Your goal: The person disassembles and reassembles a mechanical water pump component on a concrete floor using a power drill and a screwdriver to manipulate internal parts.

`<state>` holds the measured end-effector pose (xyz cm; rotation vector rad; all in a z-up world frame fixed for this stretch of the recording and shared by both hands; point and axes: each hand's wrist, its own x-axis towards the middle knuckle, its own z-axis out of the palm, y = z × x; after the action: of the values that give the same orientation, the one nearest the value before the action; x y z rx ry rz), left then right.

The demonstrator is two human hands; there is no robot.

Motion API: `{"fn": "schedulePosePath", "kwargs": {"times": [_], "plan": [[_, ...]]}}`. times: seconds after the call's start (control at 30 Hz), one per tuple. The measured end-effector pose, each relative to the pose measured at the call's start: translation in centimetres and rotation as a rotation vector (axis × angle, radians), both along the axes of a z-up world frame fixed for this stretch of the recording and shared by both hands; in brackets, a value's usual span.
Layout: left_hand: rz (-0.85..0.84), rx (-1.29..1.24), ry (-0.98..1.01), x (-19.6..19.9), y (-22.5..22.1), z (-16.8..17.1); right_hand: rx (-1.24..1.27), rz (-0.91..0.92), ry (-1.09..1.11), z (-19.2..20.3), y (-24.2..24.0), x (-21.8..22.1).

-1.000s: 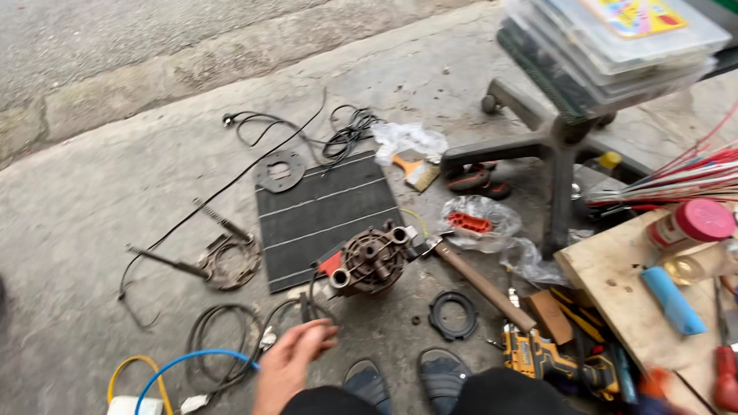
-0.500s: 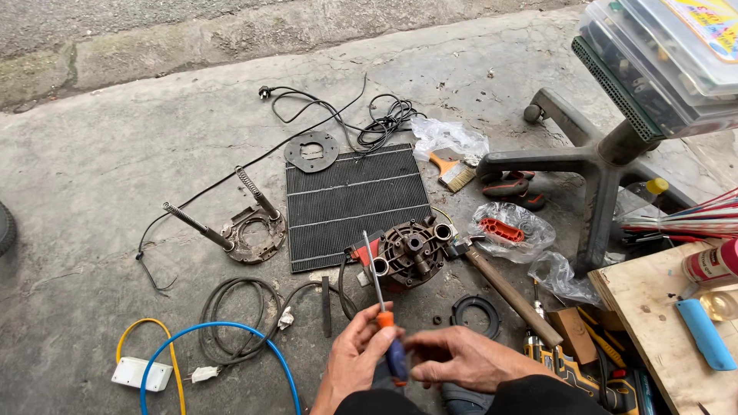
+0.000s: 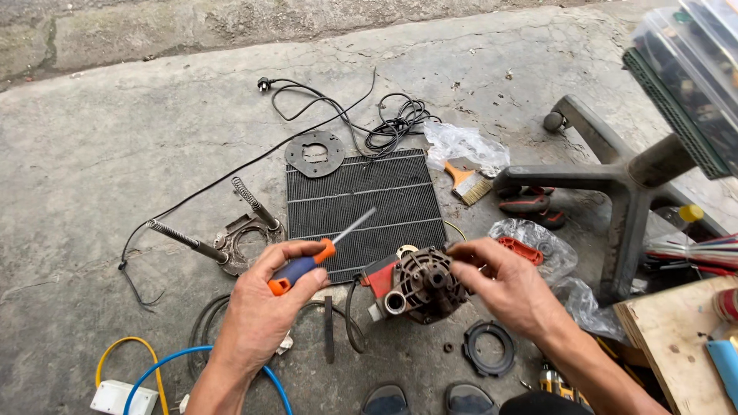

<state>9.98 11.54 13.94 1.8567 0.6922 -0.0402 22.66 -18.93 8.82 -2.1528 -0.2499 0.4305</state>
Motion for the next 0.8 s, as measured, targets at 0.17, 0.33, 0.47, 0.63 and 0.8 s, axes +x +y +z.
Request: {"fn": "schedulePosePath", "kwargs": {"times": [0.17, 0.33, 0.47, 0.63, 0.8], "plan": [[0.334, -0.502, -0.365, 4.7, -0.1, -3.2, -0.419, 0.203, -0.100, -2.9, 1.0, -0.2], [0.436, -0.558, -0.378, 9.1, -1.2, -7.9, -0.456, 0.279, -0.203, -5.7, 1.2, 0.0], [0.422, -0.571, -0.379, 11.6, -1.2, -11.1, -0.359, 0.380, -0.328, -7.6, -0.1, 0.0], [0.346, -0.534, -0.291, 13.6, -1.1, -12.2, -0.377, 0.358, -0.301, -8.2, -0.3, 0.1], [0.246, -0.512, -0.199, 15.0, -0.3, -12.5, -0.372, 0.326, -0.272, -8.1, -0.2, -0.1]]}}
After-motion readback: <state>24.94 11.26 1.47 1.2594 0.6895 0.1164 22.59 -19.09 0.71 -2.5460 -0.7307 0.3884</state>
